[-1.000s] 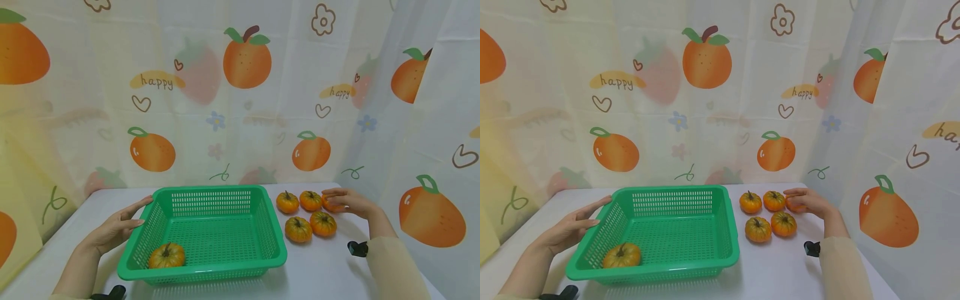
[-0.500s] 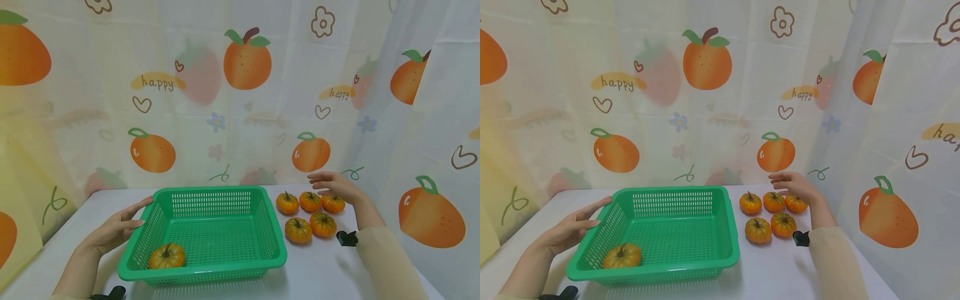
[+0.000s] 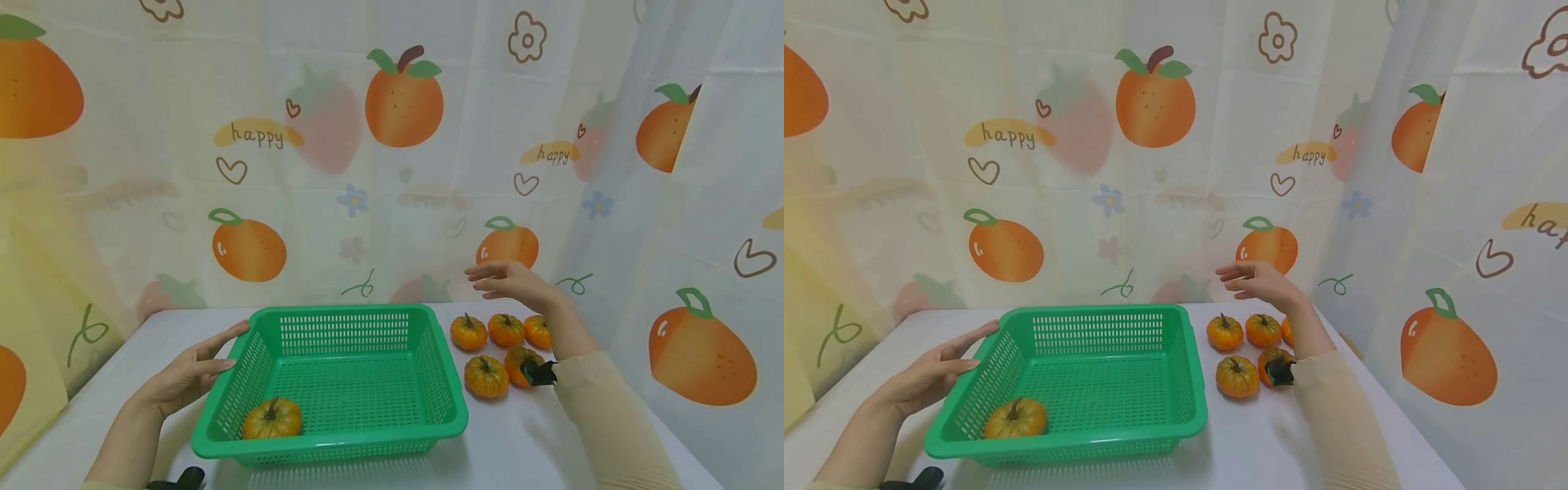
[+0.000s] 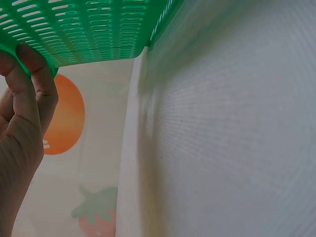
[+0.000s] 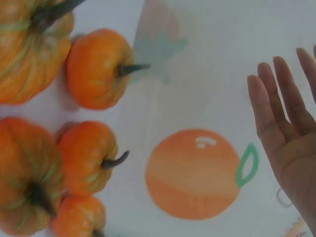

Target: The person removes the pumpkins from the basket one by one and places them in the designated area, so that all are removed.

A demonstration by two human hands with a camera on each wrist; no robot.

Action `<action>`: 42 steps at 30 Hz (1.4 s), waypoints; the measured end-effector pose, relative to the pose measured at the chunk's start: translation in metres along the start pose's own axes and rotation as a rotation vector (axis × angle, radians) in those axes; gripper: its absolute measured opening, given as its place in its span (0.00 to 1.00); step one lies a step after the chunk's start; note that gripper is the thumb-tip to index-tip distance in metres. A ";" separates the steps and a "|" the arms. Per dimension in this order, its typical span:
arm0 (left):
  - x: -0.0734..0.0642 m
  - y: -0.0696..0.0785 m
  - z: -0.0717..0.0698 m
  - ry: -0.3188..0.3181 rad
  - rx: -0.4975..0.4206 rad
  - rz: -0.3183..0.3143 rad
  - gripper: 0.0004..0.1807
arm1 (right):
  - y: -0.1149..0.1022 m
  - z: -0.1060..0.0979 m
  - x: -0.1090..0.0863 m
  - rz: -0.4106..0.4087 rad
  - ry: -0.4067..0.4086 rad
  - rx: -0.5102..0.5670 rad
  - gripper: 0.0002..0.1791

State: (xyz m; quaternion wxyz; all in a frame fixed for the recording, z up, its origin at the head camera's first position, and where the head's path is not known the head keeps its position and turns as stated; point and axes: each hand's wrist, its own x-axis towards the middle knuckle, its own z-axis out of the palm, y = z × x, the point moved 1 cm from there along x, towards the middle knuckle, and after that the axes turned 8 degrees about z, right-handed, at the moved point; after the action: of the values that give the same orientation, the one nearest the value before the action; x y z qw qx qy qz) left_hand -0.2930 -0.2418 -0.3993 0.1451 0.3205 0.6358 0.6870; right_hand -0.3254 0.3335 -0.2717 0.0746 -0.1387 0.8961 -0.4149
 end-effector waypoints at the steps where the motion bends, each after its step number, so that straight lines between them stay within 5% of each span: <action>1: 0.000 0.000 0.000 0.000 0.002 0.000 0.35 | -0.004 0.003 0.002 -0.012 -0.006 0.005 0.22; 19: 0.000 0.002 0.001 0.019 0.012 -0.013 0.35 | -0.077 0.061 0.039 -0.180 -0.120 -0.002 0.20; 42: 0.000 0.002 0.000 -0.008 -0.013 0.004 0.34 | -0.125 0.158 0.073 -0.268 -0.397 -0.024 0.22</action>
State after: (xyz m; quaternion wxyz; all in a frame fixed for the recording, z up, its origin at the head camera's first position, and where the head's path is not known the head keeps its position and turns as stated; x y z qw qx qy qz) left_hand -0.2930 -0.2422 -0.3977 0.1485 0.3238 0.6299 0.6901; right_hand -0.3326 0.1198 -0.2792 0.1920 -0.3361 0.8424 -0.3749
